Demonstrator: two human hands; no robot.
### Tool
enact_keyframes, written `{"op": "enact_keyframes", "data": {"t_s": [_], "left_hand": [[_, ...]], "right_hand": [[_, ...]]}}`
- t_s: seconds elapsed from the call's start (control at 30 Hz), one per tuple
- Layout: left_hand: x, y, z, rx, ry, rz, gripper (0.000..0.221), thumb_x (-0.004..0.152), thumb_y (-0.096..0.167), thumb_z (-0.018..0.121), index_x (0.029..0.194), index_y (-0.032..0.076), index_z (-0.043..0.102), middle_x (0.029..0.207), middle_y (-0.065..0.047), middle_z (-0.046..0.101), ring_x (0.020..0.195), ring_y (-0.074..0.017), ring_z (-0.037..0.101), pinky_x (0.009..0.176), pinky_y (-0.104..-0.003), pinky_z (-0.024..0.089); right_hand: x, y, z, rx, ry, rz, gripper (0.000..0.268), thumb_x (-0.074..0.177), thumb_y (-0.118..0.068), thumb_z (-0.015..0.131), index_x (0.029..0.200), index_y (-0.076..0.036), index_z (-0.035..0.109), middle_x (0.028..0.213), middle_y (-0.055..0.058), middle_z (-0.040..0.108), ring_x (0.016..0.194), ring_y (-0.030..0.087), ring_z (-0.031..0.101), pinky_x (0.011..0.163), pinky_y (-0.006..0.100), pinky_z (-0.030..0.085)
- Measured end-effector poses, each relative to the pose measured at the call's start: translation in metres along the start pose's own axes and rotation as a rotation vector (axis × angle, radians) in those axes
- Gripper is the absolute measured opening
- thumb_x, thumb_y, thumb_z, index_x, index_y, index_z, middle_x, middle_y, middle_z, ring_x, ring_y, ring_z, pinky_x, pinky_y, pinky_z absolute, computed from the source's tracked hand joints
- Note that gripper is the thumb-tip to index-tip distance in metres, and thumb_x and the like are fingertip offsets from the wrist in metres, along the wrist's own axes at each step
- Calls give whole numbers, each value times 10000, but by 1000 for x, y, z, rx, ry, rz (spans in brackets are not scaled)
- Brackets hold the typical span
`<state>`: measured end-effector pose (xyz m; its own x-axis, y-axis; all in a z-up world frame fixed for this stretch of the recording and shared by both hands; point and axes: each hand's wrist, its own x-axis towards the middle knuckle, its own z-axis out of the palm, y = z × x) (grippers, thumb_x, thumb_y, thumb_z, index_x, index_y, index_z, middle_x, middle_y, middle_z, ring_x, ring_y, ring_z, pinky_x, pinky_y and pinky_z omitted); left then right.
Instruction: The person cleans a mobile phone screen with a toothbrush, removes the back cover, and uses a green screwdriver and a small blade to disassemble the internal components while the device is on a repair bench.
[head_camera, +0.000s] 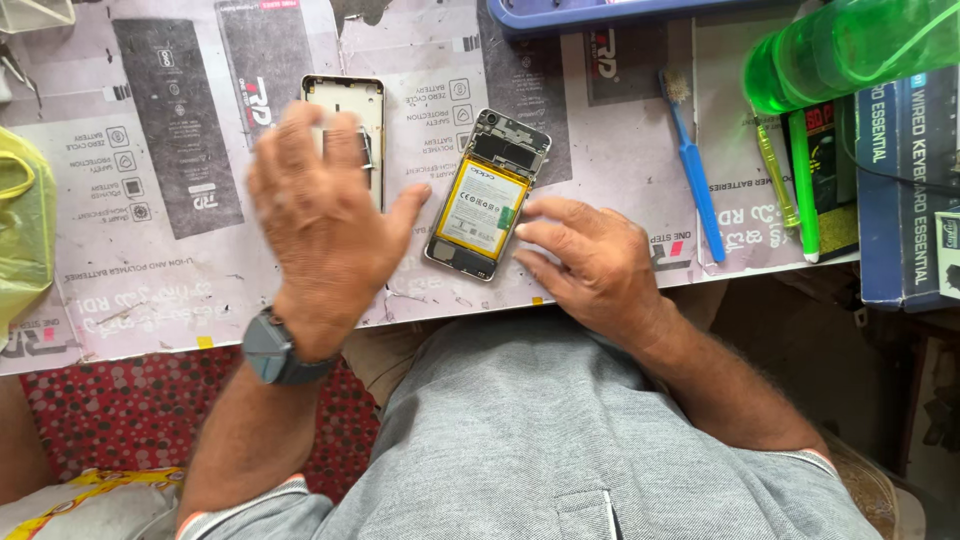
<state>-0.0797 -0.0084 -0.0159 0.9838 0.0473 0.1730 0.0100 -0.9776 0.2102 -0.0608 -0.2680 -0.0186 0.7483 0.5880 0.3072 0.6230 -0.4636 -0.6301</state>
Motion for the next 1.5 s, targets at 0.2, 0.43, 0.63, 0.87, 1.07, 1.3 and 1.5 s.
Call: {"op": "enact_keyframes", "data": {"t_s": [0.2, 0.43, 0.63, 0.87, 1.07, 1.3, 1.5], "left_hand": [[-10, -22, 0, -22, -45, -38, 851, 808, 461, 912, 1401, -8, 520, 1380, -218, 482, 1290, -380, 457, 1102, -570, 354], [-1, -32, -10, 13, 15, 69, 804, 805, 391, 899, 1399, -8, 531, 1433, -234, 480, 1326, -379, 464, 1119, -540, 362], [14, 8, -10, -214, -147, 127, 718, 839, 515, 879, 1229, -23, 609, 1106, -187, 633, 1001, -323, 620, 816, -472, 509], [33, 40, -8, -240, -291, 202, 733, 692, 544, 888, 1101, -4, 624, 869, -149, 685, 755, -293, 699, 605, -426, 546], [37, 38, -7, -262, -301, 203, 812, 680, 507, 908, 1207, -27, 596, 902, -170, 702, 733, -305, 707, 575, -426, 554], [40, 34, -3, -297, -252, 261, 841, 678, 513, 915, 1255, -10, 596, 961, -168, 721, 752, -307, 711, 574, -416, 554], [40, 35, -5, -311, -309, 227, 803, 679, 500, 908, 1254, 24, 614, 935, -138, 737, 740, -290, 718, 557, -414, 553]], "right_hand": [[7, -5, 4, -59, -26, 22, 242, 812, -114, 871, 1015, -47, 756, 1234, 112, 690, 701, 161, 655, 667, 326, 542], [4, -4, 6, -105, -30, 17, 219, 827, -140, 866, 1004, -60, 762, 1232, 92, 698, 729, 154, 665, 669, 333, 529], [6, -6, 6, -101, -31, 28, 221, 819, -139, 855, 1006, -74, 759, 1221, 89, 696, 740, 162, 669, 685, 334, 539], [8, -7, 4, -75, -24, 40, 218, 850, -135, 851, 1042, -90, 758, 1206, 82, 695, 738, 165, 673, 663, 333, 534], [8, -7, 3, -90, 9, -22, 211, 842, -119, 842, 1021, -86, 736, 1148, 73, 716, 797, 195, 698, 671, 352, 533], [-16, 0, -21, -77, 128, -43, 228, 854, 24, 816, 1055, -14, 715, 987, 75, 670, 841, 254, 697, 717, 381, 574], [-30, 17, -92, -589, 161, 341, 204, 949, -36, 796, 1131, -25, 705, 1074, 130, 666, 977, 333, 684, 829, 437, 570]]}}
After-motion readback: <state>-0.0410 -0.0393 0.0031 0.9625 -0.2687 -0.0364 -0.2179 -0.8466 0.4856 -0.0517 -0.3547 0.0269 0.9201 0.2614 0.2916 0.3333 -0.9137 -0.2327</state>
